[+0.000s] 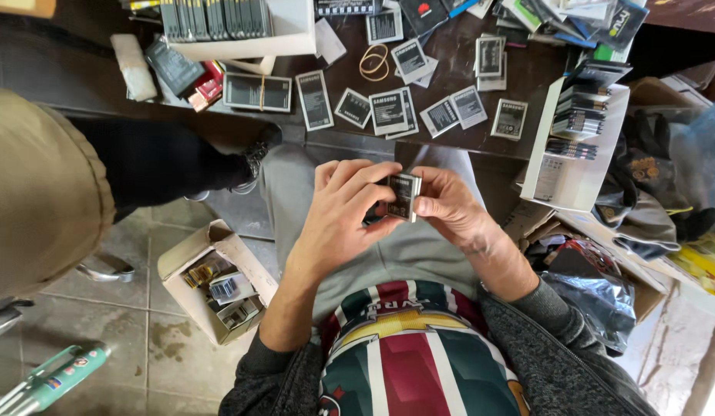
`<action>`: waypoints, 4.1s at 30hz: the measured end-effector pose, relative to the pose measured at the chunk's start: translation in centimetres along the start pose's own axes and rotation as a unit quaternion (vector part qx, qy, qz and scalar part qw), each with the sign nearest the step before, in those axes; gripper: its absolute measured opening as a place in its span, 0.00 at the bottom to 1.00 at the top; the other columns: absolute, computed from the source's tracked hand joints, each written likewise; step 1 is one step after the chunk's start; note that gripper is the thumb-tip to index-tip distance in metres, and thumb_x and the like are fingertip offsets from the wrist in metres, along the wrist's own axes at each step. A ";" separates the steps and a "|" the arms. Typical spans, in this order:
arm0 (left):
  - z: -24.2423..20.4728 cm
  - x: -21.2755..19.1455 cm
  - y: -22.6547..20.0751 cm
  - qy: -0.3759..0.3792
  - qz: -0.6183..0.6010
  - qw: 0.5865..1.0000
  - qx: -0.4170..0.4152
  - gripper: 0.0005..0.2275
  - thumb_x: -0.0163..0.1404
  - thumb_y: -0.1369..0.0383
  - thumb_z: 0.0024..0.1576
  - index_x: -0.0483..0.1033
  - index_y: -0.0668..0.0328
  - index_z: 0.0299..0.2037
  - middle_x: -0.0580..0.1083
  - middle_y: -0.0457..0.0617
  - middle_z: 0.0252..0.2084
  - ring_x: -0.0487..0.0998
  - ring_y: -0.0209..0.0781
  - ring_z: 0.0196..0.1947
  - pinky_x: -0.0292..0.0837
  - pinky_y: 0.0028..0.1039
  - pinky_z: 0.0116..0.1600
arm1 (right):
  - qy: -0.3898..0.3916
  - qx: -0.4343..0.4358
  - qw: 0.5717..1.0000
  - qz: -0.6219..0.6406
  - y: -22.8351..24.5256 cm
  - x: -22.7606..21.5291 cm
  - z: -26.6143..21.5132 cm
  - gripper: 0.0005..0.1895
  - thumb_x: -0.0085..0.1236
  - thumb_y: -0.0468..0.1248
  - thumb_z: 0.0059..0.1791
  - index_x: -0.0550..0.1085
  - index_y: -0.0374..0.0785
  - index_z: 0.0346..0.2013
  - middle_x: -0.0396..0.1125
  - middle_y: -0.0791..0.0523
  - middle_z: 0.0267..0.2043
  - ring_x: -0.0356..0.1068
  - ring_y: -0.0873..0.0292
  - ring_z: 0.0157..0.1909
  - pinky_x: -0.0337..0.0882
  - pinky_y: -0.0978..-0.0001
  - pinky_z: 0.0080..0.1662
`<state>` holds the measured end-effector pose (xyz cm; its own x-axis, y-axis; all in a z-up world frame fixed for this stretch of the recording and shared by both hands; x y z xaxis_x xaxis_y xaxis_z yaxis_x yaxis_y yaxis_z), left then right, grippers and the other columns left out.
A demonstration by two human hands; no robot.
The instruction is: The person sits on the floor and sorts small rectangular batteries by picking them up from a table, inspecting them, and placing them into a cardboard box. The person repeatedly handles individual batteries and stacks them in the box.
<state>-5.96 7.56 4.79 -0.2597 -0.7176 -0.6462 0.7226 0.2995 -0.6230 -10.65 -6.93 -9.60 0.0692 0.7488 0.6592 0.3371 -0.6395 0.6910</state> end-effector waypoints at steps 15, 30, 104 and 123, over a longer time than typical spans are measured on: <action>0.0 -1.2 -1.1 -0.008 -0.086 0.994 0.073 0.11 0.59 0.61 0.59 0.74 0.57 0.43 0.76 0.54 0.58 0.78 0.54 0.57 0.68 0.41 0.56 | -0.066 -0.055 0.993 -0.081 2.0 1.6 -1.6 0.24 0.77 0.35 0.36 0.75 0.28 0.40 0.73 0.50 0.30 0.74 0.63 0.29 0.76 0.75 0.35; 3.7 0.7 8.0 0.063 0.207 0.974 -0.066 0.28 0.71 0.68 0.47 0.67 0.59 0.54 0.69 0.56 0.63 0.65 0.55 0.67 0.55 0.48 0.65 | -0.098 -0.123 0.987 0.044 5.8 -0.1 -4.7 0.23 0.68 0.41 0.44 0.70 0.29 0.45 0.73 0.35 0.47 0.79 0.40 0.44 0.81 0.44 0.44; -10.5 13.6 11.1 -0.080 -0.627 0.629 -0.453 0.08 0.57 0.75 0.59 0.72 0.73 0.44 0.77 0.69 0.32 0.82 0.61 0.22 0.80 0.38 0.20 | -0.027 -0.261 0.742 -0.617 5.3 7.7 -3.2 0.47 0.75 0.39 0.39 0.64 0.33 0.69 0.74 0.52 0.55 0.74 0.47 0.57 0.72 0.54 0.59; -10.3 16.9 9.9 -0.118 -0.642 0.621 -0.434 0.10 0.46 0.65 0.68 0.76 0.64 0.49 0.77 0.56 0.38 0.82 0.45 0.36 0.83 0.35 0.43 | -0.001 -0.381 0.586 -0.715 6.1 9.1 -5.1 0.34 0.57 0.54 0.51 0.69 0.31 0.61 0.69 0.44 0.46 0.72 0.41 0.53 0.72 0.52 0.56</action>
<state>-9.82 4.86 -16.82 -0.0892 -0.7573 0.6469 -0.6270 -0.4619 -0.6272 -12.78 -4.88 2.17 0.2284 0.6140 -0.7555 -0.4654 0.7505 0.4692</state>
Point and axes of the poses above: each hand's wrist, its own z-axis towards the middle knuckle, its own x-axis out of the palm, y = z × x, the point moved 7 cm from there along z, towards the middle knuckle
